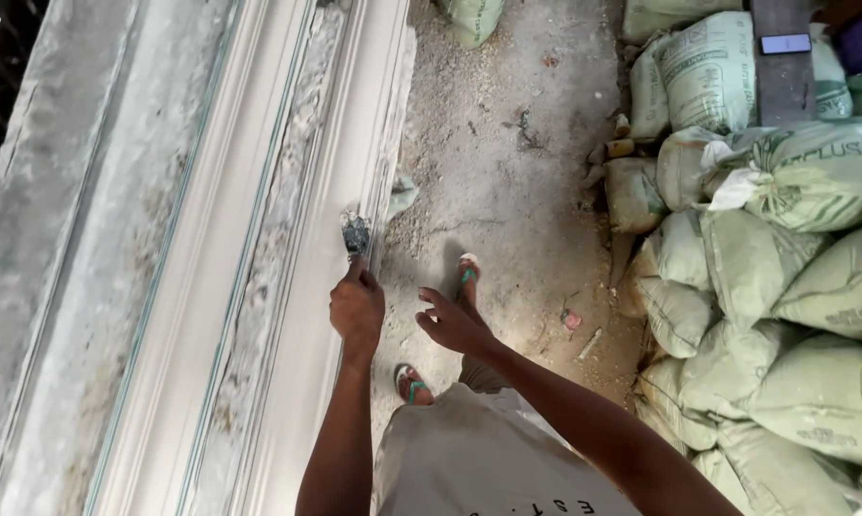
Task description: The person uses a scraper to remove paint or residue from a long, white, grooved molding piece. They repeatedly scrape along the length of the molding, moving back and forth to clear the surface.
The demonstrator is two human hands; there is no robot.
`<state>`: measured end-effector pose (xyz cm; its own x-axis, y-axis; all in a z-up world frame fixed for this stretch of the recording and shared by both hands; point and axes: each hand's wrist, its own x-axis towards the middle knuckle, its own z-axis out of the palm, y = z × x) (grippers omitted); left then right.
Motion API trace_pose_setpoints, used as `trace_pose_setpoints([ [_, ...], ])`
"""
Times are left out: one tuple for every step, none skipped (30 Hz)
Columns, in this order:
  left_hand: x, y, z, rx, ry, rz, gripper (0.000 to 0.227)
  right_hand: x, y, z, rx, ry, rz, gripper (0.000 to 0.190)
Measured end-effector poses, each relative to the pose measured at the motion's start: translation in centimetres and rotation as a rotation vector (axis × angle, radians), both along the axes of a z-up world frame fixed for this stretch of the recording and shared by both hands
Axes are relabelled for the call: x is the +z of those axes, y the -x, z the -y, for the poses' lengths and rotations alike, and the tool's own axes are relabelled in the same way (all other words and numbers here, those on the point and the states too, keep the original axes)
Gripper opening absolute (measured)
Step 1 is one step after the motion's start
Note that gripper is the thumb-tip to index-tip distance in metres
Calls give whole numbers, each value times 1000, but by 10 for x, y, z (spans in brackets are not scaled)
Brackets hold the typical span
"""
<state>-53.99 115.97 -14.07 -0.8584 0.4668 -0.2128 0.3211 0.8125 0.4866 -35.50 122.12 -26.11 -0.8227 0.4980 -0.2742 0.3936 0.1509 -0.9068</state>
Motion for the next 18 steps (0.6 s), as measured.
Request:
trace_pose_setpoints([
  [2, 5, -12, -2, 3, 1, 28, -7, 12, -17, -2, 3, 1, 61],
  [3, 9, -24, -4, 15, -5, 29, -13, 24, -35, 3, 66, -11, 62],
  [3, 12, -37, -4, 29, -6, 31, -20, 32, -53, 11, 131, -15, 63],
  [-5, 13, -41, -3, 33, 2, 31, -31, 34, -67, 11, 135, -7, 63],
  [-10, 21, -50, -9, 26, -9, 31, -40, 44, -86, 21, 147, -8, 64],
  [-14, 29, -57, -14, 20, -21, 32, -48, 55, -103, 32, 160, -9, 66],
  [-14, 28, -66, -5, 24, -18, 32, -36, 58, -123, 41, 164, -5, 66],
  [-13, 27, -73, -8, 32, -7, 32, -23, 62, -140, 46, 182, 9, 66],
  [-12, 30, -76, 8, 39, -5, 31, -11, 74, -156, 70, 198, 16, 65],
  [-13, 36, -88, 34, 41, -11, 31, 10, 87, -180, 97, 199, 12, 65],
  [-13, 35, -90, 51, 35, 3, 29, 30, 95, -197, 121, 284, 144, 68],
  [-14, 34, -90, 67, 28, 16, 27, 50, 104, -212, 147, 362, 280, 72],
  [-5, 33, -93, 107, 43, 15, 27, 30, 108, -221, 188, 372, 285, 72],
  [3, 32, -94, 117, 22, 50, 26, 10, 113, -228, 203, 334, 177, 70],
  [10, 33, -99, 118, -7, 85, 26, -10, 117, -238, 209, 293, 67, 68],
  [10, 28, -98, 149, -1, 85, 26, -25, 119, -238, 240, 300, 72, 68],
  [10, 30, -102, 144, -9, 100, 26, -41, 125, -240, 232, 213, 87, 67],
  [9, 31, -104, 138, -17, 114, 26, -56, 131, -242, 222, 126, 102, 66],
])
